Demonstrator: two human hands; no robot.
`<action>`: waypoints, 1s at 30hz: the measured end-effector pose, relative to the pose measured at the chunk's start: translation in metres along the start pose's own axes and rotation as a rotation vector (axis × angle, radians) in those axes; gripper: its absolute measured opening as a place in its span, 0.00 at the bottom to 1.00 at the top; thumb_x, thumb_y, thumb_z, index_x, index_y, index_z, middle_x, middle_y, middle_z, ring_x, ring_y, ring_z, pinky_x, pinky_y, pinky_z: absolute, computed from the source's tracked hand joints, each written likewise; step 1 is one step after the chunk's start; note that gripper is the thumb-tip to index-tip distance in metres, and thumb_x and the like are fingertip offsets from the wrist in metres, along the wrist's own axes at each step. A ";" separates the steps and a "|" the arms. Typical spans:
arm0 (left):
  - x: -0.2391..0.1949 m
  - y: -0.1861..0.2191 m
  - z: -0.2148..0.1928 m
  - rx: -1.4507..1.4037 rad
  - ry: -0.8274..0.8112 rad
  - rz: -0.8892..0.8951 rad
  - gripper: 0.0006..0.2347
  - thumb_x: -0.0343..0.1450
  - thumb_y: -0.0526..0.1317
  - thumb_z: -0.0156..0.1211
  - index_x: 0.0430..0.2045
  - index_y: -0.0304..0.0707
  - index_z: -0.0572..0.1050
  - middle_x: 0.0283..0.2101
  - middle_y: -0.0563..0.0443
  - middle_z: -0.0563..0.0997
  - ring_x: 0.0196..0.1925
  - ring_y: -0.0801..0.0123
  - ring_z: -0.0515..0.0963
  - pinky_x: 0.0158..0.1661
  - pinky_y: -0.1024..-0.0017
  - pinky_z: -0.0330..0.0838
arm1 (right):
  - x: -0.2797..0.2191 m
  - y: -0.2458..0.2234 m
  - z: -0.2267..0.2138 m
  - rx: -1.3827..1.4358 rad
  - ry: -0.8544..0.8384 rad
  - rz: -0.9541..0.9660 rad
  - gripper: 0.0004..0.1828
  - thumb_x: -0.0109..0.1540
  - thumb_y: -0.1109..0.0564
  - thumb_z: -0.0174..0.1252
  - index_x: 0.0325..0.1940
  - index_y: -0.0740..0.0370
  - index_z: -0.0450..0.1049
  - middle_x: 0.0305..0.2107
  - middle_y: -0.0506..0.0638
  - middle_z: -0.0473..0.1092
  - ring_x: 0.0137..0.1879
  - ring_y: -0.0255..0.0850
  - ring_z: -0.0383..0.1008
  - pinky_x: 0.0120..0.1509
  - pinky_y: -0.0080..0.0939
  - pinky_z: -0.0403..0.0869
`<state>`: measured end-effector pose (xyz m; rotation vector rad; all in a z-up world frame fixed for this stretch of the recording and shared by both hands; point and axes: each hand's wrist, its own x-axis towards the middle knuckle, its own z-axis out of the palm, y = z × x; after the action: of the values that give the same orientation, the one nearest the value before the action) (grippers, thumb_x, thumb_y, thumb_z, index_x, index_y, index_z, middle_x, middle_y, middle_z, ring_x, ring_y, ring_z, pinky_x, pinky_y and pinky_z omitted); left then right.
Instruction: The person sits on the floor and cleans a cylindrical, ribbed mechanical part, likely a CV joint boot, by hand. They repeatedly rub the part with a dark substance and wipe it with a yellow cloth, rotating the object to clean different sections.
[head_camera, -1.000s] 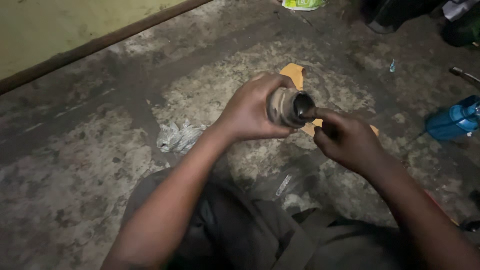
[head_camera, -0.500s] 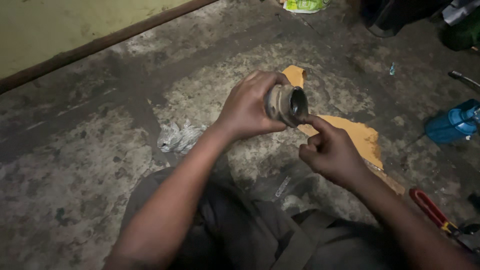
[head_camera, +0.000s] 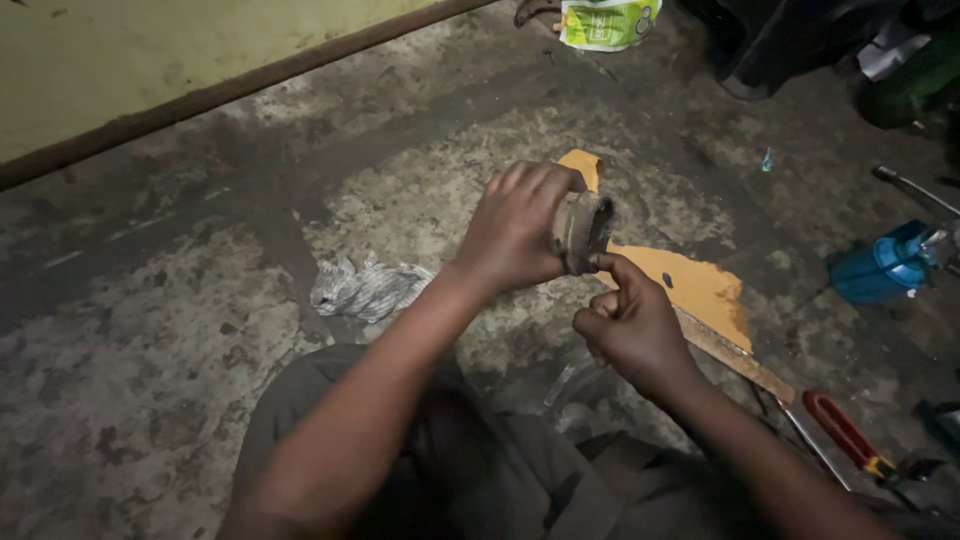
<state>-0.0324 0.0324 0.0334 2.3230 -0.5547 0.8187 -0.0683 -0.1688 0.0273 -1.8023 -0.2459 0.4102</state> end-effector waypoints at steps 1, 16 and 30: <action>-0.001 -0.001 0.002 0.012 0.000 0.000 0.28 0.59 0.51 0.78 0.48 0.41 0.72 0.51 0.44 0.77 0.60 0.48 0.73 0.58 0.52 0.66 | 0.001 -0.002 0.002 0.032 0.012 0.036 0.34 0.55 0.69 0.55 0.67 0.67 0.61 0.10 0.45 0.61 0.15 0.32 0.60 0.21 0.36 0.62; -0.012 0.004 0.044 0.273 0.101 0.117 0.29 0.64 0.39 0.69 0.61 0.35 0.66 0.64 0.42 0.69 0.68 0.46 0.65 0.68 0.43 0.56 | -0.027 -0.049 0.008 1.118 0.008 0.236 0.23 0.58 0.67 0.47 0.56 0.54 0.64 0.10 0.38 0.54 0.15 0.27 0.54 0.29 0.33 0.58; -0.009 0.002 0.041 0.295 0.276 0.257 0.25 0.71 0.40 0.66 0.63 0.42 0.64 0.66 0.46 0.66 0.70 0.50 0.63 0.68 0.42 0.58 | -0.047 -0.082 -0.008 1.786 -0.236 0.106 0.24 0.60 0.59 0.52 0.58 0.75 0.63 0.15 0.38 0.57 0.22 0.27 0.58 0.32 0.28 0.58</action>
<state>-0.0231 0.0057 0.0028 2.3686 -0.6539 1.4005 -0.1049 -0.1714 0.1151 -0.0105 0.0942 0.6073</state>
